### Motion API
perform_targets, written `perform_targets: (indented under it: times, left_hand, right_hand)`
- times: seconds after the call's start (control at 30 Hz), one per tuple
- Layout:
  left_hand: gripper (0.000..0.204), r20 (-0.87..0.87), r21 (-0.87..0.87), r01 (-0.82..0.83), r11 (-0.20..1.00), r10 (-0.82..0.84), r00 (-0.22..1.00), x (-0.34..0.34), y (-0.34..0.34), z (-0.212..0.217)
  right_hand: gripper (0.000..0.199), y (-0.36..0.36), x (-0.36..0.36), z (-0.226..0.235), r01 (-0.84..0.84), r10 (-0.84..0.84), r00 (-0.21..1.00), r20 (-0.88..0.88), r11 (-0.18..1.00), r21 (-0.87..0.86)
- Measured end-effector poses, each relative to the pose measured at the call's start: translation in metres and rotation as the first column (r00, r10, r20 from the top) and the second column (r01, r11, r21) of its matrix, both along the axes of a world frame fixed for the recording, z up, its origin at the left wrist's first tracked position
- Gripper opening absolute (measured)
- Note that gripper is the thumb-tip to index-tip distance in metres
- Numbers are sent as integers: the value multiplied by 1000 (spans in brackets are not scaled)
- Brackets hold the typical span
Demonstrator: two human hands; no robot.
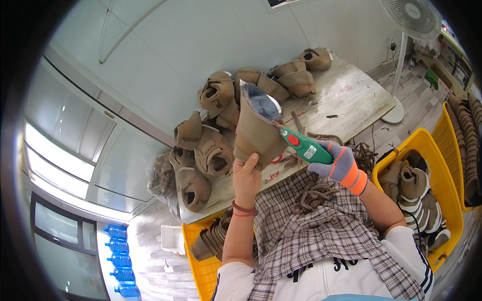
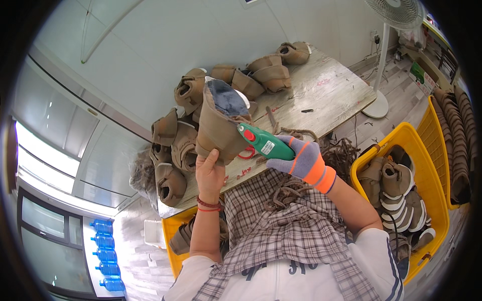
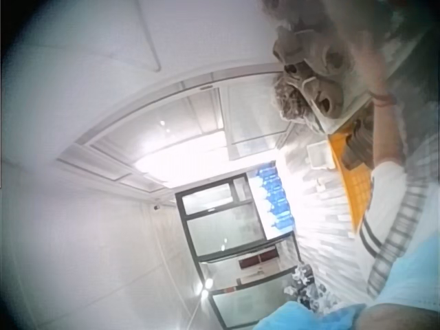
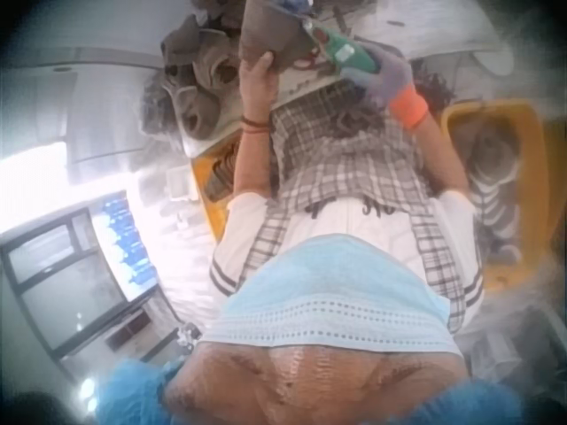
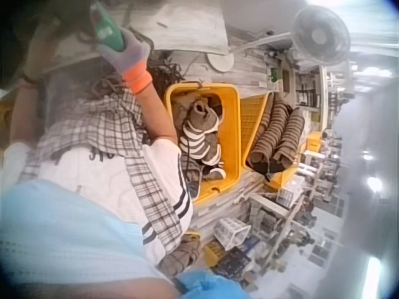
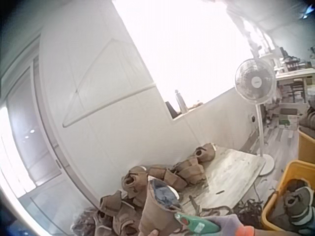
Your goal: The person uses a green electric trimmer to cut excess fabric from the top edges of several brown shoe uppers on a workbench. They rotate each upper to trim different sides, then use red-handled scissors to snip interior threads. Trimmed uppers are placed into a yellow bin.
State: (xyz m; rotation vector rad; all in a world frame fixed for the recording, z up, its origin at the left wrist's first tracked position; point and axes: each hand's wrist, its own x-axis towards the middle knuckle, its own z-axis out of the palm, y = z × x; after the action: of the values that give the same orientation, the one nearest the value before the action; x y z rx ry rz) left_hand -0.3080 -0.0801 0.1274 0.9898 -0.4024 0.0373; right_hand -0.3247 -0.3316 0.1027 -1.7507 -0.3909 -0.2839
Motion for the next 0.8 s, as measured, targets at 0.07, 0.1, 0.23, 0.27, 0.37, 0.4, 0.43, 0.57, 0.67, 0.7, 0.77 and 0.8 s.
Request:
perform_targets:
  times: [0.07,0.1,0.23,0.27,0.37,0.4,0.43,0.57,0.67,0.7,0.77,0.8]
  left_hand:
    - [38,36,83,-38,996,36,999,0,-1,-8]
    - [35,50,181,-89,979,82,995,2,2,-15]
    - [20,120,523,-267,810,240,963,2,3,-38]
    - [17,141,595,-304,744,275,951,2,0,-40]
    - [19,379,647,-434,626,230,896,7,-2,-49]
    - [20,442,679,-467,566,193,876,7,-2,-50]
    - [22,500,704,-502,503,151,853,8,-3,-51]
    - [31,578,754,-544,367,20,816,6,-1,-63]
    - [37,593,753,-555,353,2,805,6,-1,-75]
    - [38,601,747,-562,356,1,799,5,-2,-78]
    - [40,617,734,-575,363,0,787,4,-3,-82]
    - [36,648,708,-610,357,15,761,4,-5,-83]
  right_hand:
    - [61,0,0,2,14,-14,1000,-9,1000,17]
    - [61,1,0,3,21,-21,1000,-14,1000,23]
    - [60,-1,2,4,27,-22,994,-107,998,53]
    - [59,0,2,6,31,-23,993,-117,997,65]
    - [57,1,2,11,-6,39,978,-206,987,158]
    - [55,0,2,12,-19,68,967,-245,980,197]
    - [54,0,2,15,-11,74,959,-275,974,224]
    - [50,-3,5,23,-11,136,915,-380,950,312]
    - [46,-2,5,22,-11,165,906,-390,930,367]
    - [45,-1,6,21,-9,169,908,-384,923,386]
    - [43,-1,6,24,-11,176,901,-396,923,383]
    - [42,-1,7,26,-13,179,898,-402,924,383]
